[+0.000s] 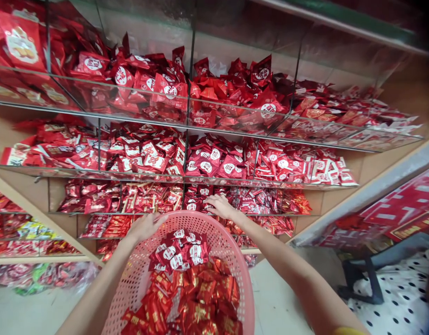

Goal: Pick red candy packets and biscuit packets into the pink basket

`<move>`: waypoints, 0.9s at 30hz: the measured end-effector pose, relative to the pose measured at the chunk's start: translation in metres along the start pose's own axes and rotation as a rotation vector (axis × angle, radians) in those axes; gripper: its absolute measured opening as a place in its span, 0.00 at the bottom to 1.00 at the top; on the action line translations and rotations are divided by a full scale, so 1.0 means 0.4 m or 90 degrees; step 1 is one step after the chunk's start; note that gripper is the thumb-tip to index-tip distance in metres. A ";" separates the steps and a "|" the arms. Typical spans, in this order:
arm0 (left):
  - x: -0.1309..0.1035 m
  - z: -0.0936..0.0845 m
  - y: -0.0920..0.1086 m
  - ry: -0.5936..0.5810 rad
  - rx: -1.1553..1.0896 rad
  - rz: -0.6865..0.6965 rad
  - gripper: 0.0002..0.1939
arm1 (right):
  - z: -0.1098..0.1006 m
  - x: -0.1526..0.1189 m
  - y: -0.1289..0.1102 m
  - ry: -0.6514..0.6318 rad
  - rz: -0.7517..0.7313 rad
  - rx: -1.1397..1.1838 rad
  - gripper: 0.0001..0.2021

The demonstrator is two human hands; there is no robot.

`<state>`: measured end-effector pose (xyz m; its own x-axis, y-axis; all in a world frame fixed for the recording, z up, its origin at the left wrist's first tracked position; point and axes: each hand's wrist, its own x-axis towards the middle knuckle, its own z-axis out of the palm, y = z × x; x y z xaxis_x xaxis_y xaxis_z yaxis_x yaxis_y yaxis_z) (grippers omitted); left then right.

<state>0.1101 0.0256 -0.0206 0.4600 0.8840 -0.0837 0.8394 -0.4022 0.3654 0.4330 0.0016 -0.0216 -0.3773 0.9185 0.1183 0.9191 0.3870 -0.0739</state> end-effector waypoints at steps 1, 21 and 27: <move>0.000 0.000 -0.001 0.000 -0.001 -0.001 0.27 | -0.001 0.001 -0.003 0.002 0.008 -0.001 0.15; -0.027 0.011 -0.003 0.002 0.007 -0.021 0.29 | 0.046 0.136 -0.092 0.106 -0.031 -0.048 0.14; -0.025 0.019 -0.009 -0.005 0.004 -0.014 0.29 | 0.051 0.132 -0.091 0.114 -0.002 -0.035 0.15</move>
<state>0.1048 0.0166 -0.0283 0.4441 0.8905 -0.0992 0.8511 -0.3846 0.3574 0.3773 0.0378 -0.0328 -0.3577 0.8867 0.2929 0.9248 0.3798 -0.0203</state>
